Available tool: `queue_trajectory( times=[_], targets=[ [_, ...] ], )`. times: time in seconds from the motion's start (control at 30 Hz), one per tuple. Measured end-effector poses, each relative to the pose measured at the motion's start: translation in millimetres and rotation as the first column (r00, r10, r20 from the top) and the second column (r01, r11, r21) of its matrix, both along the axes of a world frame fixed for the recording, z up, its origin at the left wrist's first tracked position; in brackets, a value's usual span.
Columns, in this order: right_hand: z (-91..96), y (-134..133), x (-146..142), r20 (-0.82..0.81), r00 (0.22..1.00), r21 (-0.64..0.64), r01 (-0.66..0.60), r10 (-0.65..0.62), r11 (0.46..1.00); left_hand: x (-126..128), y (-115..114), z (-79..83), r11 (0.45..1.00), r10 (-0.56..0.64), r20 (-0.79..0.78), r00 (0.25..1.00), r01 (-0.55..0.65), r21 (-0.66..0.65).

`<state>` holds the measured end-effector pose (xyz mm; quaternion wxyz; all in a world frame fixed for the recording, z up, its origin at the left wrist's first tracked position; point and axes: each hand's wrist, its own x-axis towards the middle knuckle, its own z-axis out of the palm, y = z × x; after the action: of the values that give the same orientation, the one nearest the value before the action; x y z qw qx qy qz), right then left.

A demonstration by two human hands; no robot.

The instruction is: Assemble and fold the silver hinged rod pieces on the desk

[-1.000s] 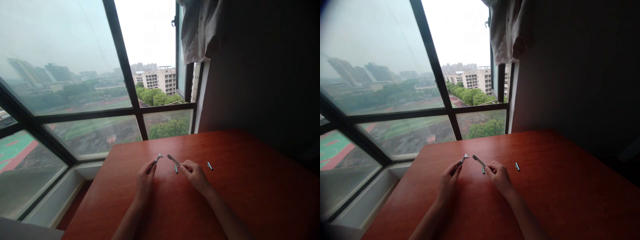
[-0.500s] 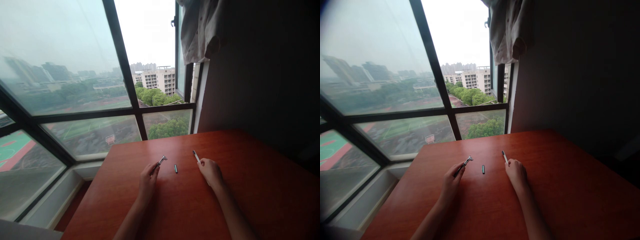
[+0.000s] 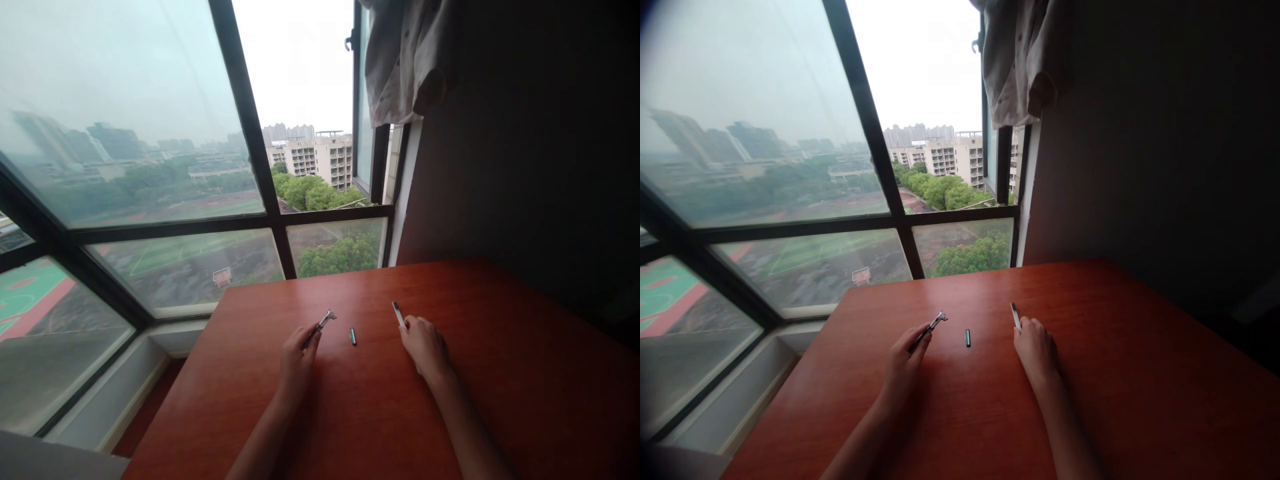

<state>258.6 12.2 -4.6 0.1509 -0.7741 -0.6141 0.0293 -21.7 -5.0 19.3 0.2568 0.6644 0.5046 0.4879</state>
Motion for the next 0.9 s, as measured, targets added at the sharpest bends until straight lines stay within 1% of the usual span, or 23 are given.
queue_trajectory(
  times=[0.07, 0.13, 0.2, 0.27, 0.3, 0.33, 0.4, 0.5, 0.63, 0.7, 0.77, 0.83, 0.9],
  targets=[
    [1.7, -0.2, 0.9, 0.001, 1.000, -0.001, 0.003, -0.003, 1.000, 0.1, 0.0, 0.1, 1.000, 0.001, -0.005, 1.000, -0.001, 0.005],
    [3.7, 0.6, 0.7, -0.017, 1.000, 0.025, -0.002, 0.002, 1.000, 0.0, 0.1, 0.1, 1.000, 0.009, -0.007, 1.000, -0.008, 0.010],
    [5.1, 2.0, -2.8, -0.078, 0.995, 0.088, -0.055, 0.062, 0.995, -0.2, 0.3, -0.1, 1.000, 0.014, -0.004, 1.000, -0.014, 0.012],
    [5.6, 2.8, -11.3, -0.171, 0.961, 0.147, -0.194, 0.218, 0.970, -0.6, 0.6, -0.5, 1.000, 0.009, 0.002, 1.000, -0.009, 0.000],
    [5.6, 2.6, -17.3, -0.217, 0.922, 0.151, -0.292, 0.320, 0.944, -0.8, 0.8, -0.7, 1.000, 0.005, 0.006, 1.000, -0.005, -0.010],
    [5.9, 2.1, -24.0, -0.255, 0.873, 0.139, -0.392, 0.416, 0.909, -0.8, 1.0, -0.9, 1.000, 0.000, 0.010, 1.000, 0.000, -0.023],
    [7.9, 0.0, -37.9, -0.293, 0.789, 0.108, -0.533, 0.539, 0.839, -0.6, 1.2, -1.2, 0.999, -0.011, 0.023, 1.000, 0.012, -0.050],
    [16.2, -2.6, -54.0, -0.274, 0.770, 0.056, -0.585, 0.575, 0.809, 0.7, 1.3, -1.6, 0.996, -0.029, 0.042, 0.999, 0.032, -0.079],
    [29.2, -0.1, -62.2, -0.201, 0.787, -0.041, -0.601, 0.583, 0.798, 2.1, 1.6, -3.0, 0.993, -0.049, 0.057, 0.997, 0.055, -0.102],
    [31.6, 2.6, -63.2, -0.188, 0.789, -0.053, -0.603, 0.585, 0.796, 2.0, 2.0, -4.0, 0.993, -0.045, 0.073, 0.996, 0.053, -0.110],
    [30.0, 4.9, -63.5, -0.201, 0.787, -0.028, -0.600, 0.583, 0.800, 1.6, 2.5, -4.6, 0.991, -0.042, 0.096, 0.994, 0.054, -0.122],
    [25.7, 6.2, -63.6, -0.248, 0.787, 0.025, -0.578, 0.565, 0.816, 1.5, 2.9, -4.3, 0.988, -0.046, 0.126, 0.991, 0.064, -0.143],
    [20.6, 6.7, -63.2, -0.374, 0.759, 0.111, -0.533, 0.533, 0.838, 2.1, 3.0, -3.2, 0.981, -0.054, 0.167, 0.984, 0.084, -0.175]
  ],
)
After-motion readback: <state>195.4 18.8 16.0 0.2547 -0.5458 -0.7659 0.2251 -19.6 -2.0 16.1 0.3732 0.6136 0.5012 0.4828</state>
